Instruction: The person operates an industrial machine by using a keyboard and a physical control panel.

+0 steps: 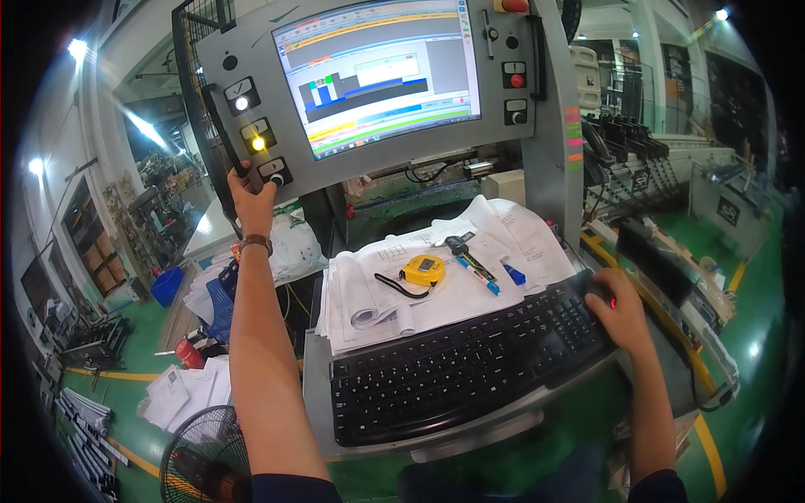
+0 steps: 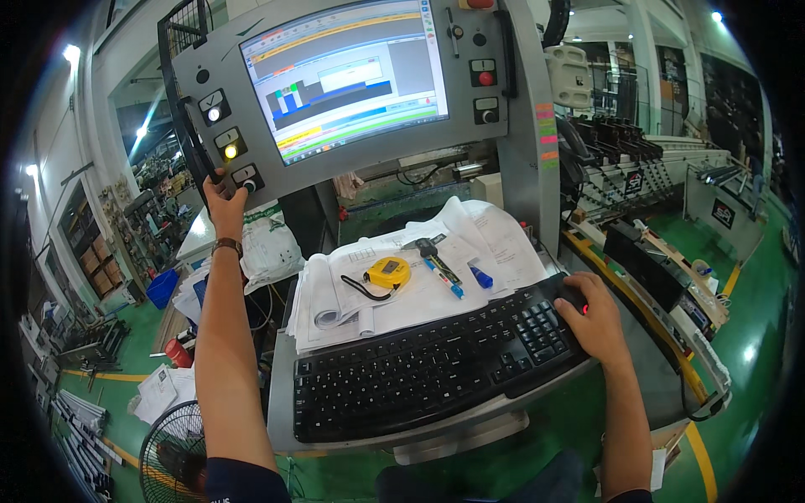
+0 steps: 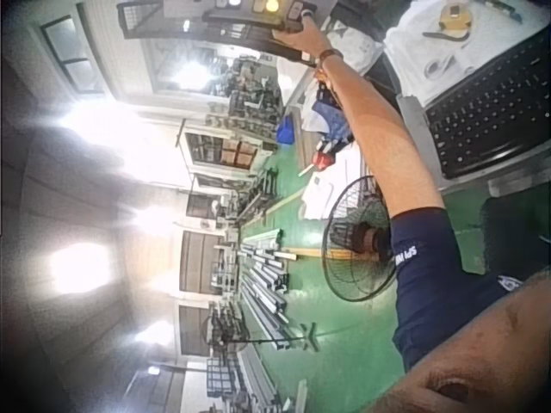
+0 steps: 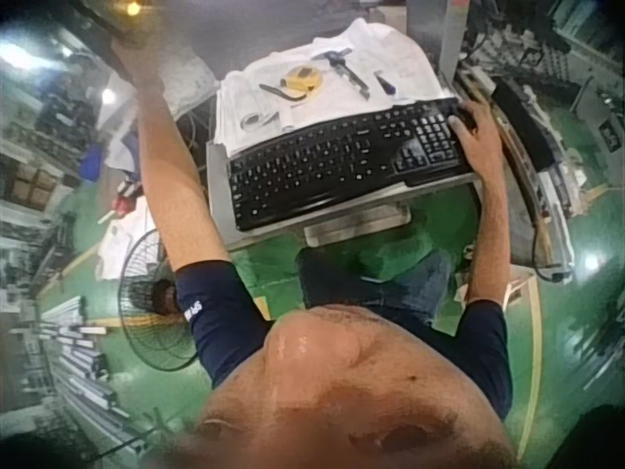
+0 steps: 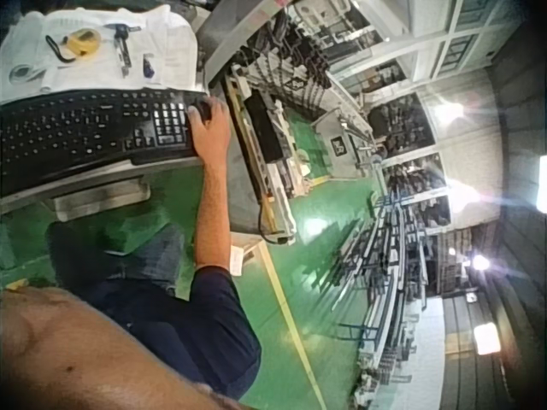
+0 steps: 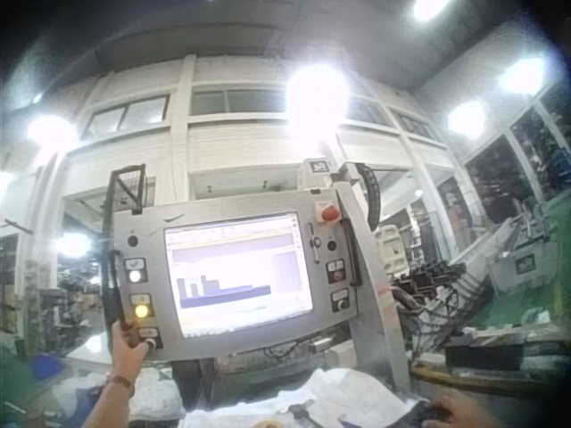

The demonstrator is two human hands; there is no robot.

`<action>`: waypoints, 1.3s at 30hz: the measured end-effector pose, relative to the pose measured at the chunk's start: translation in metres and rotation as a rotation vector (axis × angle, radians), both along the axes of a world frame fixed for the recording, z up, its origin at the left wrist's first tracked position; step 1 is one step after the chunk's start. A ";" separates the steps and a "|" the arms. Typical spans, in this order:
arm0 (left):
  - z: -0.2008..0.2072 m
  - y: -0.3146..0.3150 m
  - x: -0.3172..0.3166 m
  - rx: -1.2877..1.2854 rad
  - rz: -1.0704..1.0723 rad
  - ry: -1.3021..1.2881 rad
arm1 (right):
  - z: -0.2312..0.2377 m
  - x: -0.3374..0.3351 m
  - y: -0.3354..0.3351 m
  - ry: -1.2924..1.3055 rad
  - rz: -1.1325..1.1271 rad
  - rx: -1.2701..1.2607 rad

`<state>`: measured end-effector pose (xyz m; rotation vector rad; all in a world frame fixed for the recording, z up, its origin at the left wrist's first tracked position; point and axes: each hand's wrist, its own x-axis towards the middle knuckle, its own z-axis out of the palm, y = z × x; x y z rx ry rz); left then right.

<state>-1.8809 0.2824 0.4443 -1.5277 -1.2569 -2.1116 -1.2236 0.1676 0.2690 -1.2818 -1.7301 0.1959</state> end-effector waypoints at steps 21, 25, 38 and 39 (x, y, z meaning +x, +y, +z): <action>-0.002 0.005 -0.005 0.015 -0.043 0.007 | 0.000 0.000 0.000 0.010 0.000 0.007; -0.002 0.007 -0.011 0.009 -0.015 0.021 | 0.003 -0.001 -0.001 0.008 -0.004 -0.008; -0.005 0.029 -0.018 0.020 -0.013 0.055 | -0.001 0.010 -0.007 0.034 -0.041 -0.015; -0.007 0.039 -0.025 0.001 -0.019 0.062 | -0.003 0.012 -0.007 0.006 -0.051 -0.001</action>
